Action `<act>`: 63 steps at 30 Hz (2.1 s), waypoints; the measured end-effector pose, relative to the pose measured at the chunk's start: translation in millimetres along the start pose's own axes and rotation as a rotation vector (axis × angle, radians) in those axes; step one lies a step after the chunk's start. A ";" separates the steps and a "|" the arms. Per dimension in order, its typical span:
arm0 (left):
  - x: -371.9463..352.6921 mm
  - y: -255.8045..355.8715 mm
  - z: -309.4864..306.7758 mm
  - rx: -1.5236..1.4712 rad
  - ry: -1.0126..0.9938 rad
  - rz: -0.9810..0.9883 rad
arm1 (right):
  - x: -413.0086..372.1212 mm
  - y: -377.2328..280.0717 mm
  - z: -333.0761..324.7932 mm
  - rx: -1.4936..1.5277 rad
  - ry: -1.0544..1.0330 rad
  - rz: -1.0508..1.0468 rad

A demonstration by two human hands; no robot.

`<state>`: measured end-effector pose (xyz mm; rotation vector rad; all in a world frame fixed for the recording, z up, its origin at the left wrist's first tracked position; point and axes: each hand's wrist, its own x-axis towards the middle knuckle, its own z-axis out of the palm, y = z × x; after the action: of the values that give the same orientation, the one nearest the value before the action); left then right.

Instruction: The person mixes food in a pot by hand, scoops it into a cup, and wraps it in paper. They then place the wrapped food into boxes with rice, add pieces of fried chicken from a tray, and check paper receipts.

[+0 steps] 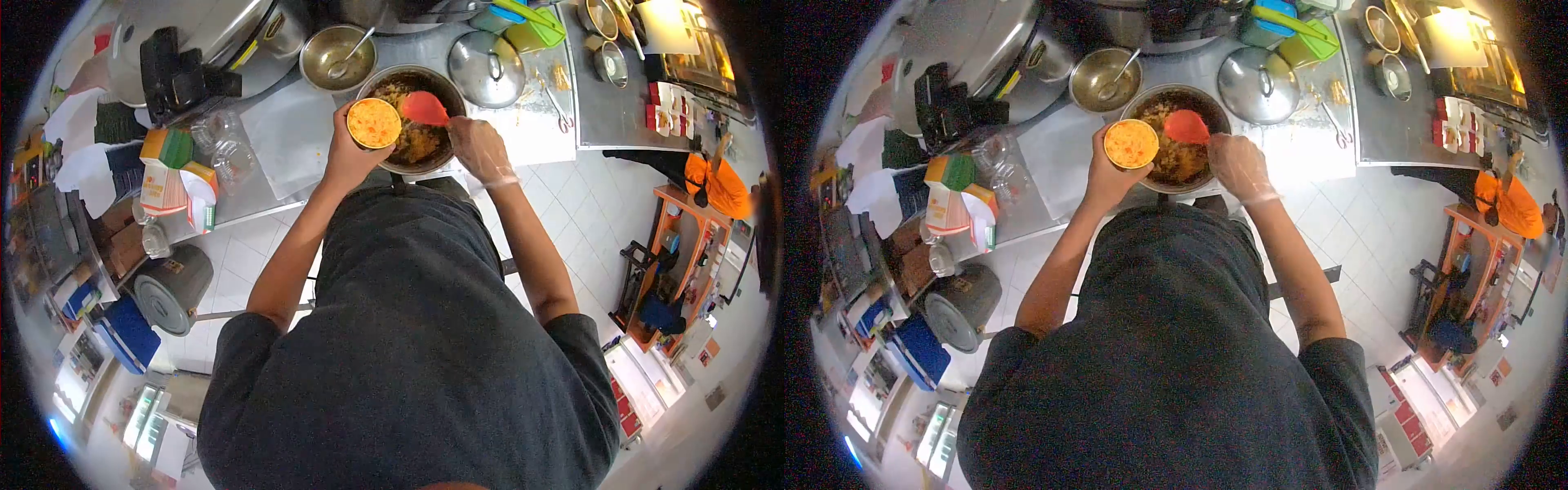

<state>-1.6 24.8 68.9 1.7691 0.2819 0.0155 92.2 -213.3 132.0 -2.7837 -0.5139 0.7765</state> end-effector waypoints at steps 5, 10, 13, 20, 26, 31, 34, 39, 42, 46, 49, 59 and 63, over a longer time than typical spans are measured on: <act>-9.3 3.3 -14.1 -0.203 -0.087 0.068 | 0.3 -37.9 30.7 0.439 0.482 -0.164; -24.0 28.4 -13.0 -0.275 -0.127 0.229 | -15.5 -99.2 43.5 1.939 -0.062 0.245; -35.7 30.4 -36.3 0.041 -0.161 0.316 | 0.1 -75.7 90.5 2.309 -0.561 0.098; -95.1 -76.4 -112.1 0.884 -0.012 -0.065 | 11.1 -74.6 91.1 2.360 -0.872 0.213; -113.9 -96.0 -121.0 0.902 0.145 -0.160 | 37.8 -93.1 117.7 2.155 -0.862 0.250; -132.8 -170.0 -135.1 1.077 -0.030 -0.024 | 77.0 -184.7 144.1 1.804 -0.429 0.189; -135.2 -187.2 -149.3 1.150 -0.111 0.011 | 110.9 -212.5 185.7 0.991 0.079 -0.285; -123.0 -204.1 -181.7 1.118 -0.209 0.169 | 114.9 -227.3 240.2 0.049 0.280 -0.557; -118.6 -207.8 -196.7 1.031 -0.265 0.247 | 112.9 -217.0 259.3 0.026 0.271 -0.551; -114.3 -214.9 -212.6 0.935 -0.275 0.334 | 114.2 -219.3 259.1 0.013 0.248 -0.533; -107.9 -226.7 -221.7 0.885 -0.278 0.400 | 106.7 -228.0 251.0 -0.028 0.193 -0.461; -102.7 -225.9 -227.5 0.915 -0.313 0.471 | 112.2 -234.8 248.7 -0.090 0.195 -0.419; -95.1 -224.2 -223.8 0.954 -0.315 0.433 | 114.5 -239.1 242.0 -0.175 0.175 -0.406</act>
<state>-171.1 263.6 -84.9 2.7052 -0.4032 -0.1028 -10.6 74.9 -55.7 -2.7221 -1.1107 0.4121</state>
